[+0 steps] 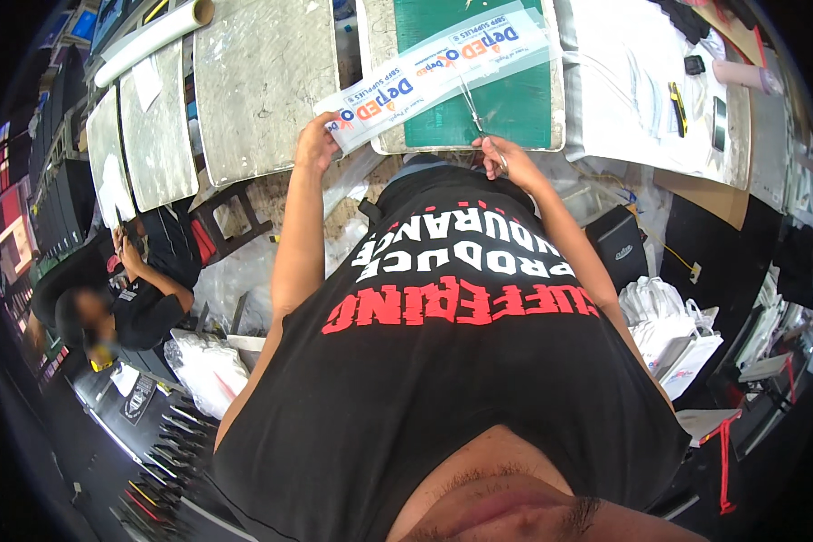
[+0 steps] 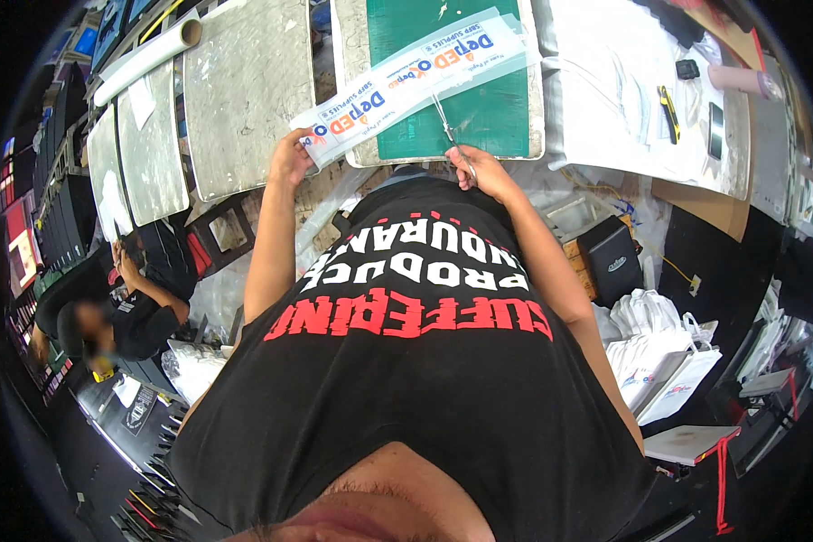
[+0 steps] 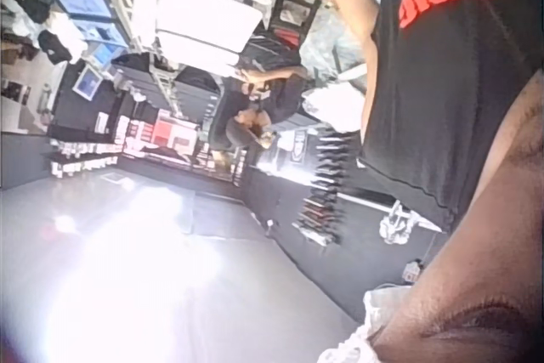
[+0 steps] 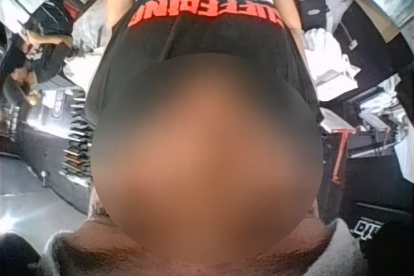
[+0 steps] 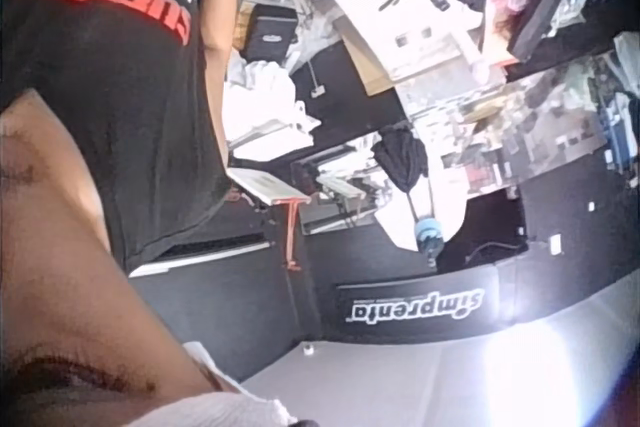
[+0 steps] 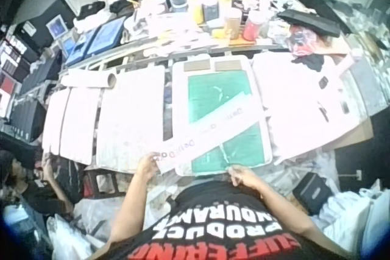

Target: The person uses scissors to cut long strips of printed decals into individual labels, placing them into a stack.

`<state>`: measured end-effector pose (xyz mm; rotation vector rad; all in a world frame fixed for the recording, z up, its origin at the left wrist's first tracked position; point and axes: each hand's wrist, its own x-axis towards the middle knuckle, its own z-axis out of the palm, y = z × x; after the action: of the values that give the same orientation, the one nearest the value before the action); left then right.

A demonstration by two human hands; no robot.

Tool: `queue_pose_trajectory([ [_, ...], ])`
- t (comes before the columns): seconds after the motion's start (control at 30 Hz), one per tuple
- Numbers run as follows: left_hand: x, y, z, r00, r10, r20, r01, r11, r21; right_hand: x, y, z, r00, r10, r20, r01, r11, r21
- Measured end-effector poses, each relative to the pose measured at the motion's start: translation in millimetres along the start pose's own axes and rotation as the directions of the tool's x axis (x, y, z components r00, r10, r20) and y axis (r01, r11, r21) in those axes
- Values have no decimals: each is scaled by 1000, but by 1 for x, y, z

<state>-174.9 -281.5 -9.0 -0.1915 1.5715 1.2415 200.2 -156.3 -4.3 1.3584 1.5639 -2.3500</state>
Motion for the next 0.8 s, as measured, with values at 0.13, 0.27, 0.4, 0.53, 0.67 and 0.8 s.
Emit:
queue_pose_trajectory([
  [0.13,5,-15,-1,995,51,91,-29,973,-231,-1,0,-1,1000,-7,8,7,1000,2],
  [0.27,7,-13,8,986,168,8,-164,970,-180,-4,0,-3,1000,3,6,-3,1000,0],
  [0.4,18,-3,9,977,214,12,-213,976,-45,-6,-2,-4,1000,-4,20,4,999,-37],
  [0.53,25,-4,14,926,378,15,-378,920,107,-7,-1,-3,1000,13,14,-13,1000,-12],
  [0.67,17,-4,29,854,508,-112,-449,829,334,-5,3,-6,1000,18,23,-19,1000,11],
  [0.8,13,-8,21,897,428,-113,-406,897,176,-6,4,-6,1000,15,20,-15,1000,0],
])
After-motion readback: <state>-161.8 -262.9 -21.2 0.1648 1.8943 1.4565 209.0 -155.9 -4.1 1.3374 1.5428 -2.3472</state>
